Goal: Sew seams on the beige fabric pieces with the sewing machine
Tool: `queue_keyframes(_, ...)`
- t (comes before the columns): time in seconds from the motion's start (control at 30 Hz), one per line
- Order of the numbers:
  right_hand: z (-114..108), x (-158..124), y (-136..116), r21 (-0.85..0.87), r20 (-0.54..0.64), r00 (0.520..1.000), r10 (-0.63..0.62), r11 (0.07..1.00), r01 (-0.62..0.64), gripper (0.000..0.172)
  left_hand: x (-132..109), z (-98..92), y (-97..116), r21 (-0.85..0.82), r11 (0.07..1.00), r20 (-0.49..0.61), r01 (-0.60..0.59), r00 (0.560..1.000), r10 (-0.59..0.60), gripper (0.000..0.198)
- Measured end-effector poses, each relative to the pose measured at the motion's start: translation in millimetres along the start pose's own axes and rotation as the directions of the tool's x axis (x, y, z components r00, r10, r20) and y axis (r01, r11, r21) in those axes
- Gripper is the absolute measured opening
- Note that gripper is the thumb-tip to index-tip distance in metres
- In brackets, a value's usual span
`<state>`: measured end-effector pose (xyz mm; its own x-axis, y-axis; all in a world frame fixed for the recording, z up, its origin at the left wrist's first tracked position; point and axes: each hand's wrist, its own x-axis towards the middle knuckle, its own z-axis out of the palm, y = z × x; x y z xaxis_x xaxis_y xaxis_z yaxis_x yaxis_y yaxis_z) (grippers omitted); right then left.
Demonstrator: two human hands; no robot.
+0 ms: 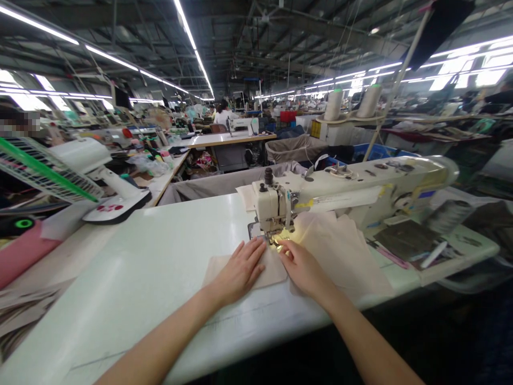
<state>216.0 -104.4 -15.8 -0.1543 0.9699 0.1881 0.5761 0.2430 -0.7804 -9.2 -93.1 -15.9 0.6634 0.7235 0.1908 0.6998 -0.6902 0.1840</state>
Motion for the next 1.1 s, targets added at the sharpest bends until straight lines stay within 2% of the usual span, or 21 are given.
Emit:
queue_keyframes(0.2, -6, 2, -2, 0.055, 0.085, 0.994, 0.073, 0.995, -0.077, 0.033, 3, 1.1, 0, 0.059, 0.998, 0.074, -0.005, 0.997, 0.0, 0.06)
queue_keyframes(0.5, -9, 0, -2, 0.015, 0.272, 0.95, 0.151, 0.987, -0.161, 0.064, 3, 1.8, -2, 0.067, 0.998, 0.072, -0.016, 0.997, 0.011, 0.064)
queue_keyframes(0.73, -14, -3, -8, -0.064, 0.311, 0.937, 0.161, 0.987, -0.148, 0.071, 3, -0.3, -3, 0.041, 0.999, 0.103, -0.016, 0.995, 0.012, 0.078)
queue_keyframes(1.1, -20, -4, -19, -0.162, 0.322, 0.931, 0.171, 0.979, -0.123, 0.075, 3, -3.9, -1, 0.011, 1.0, 0.124, 0.004, 0.992, -0.006, 0.082)
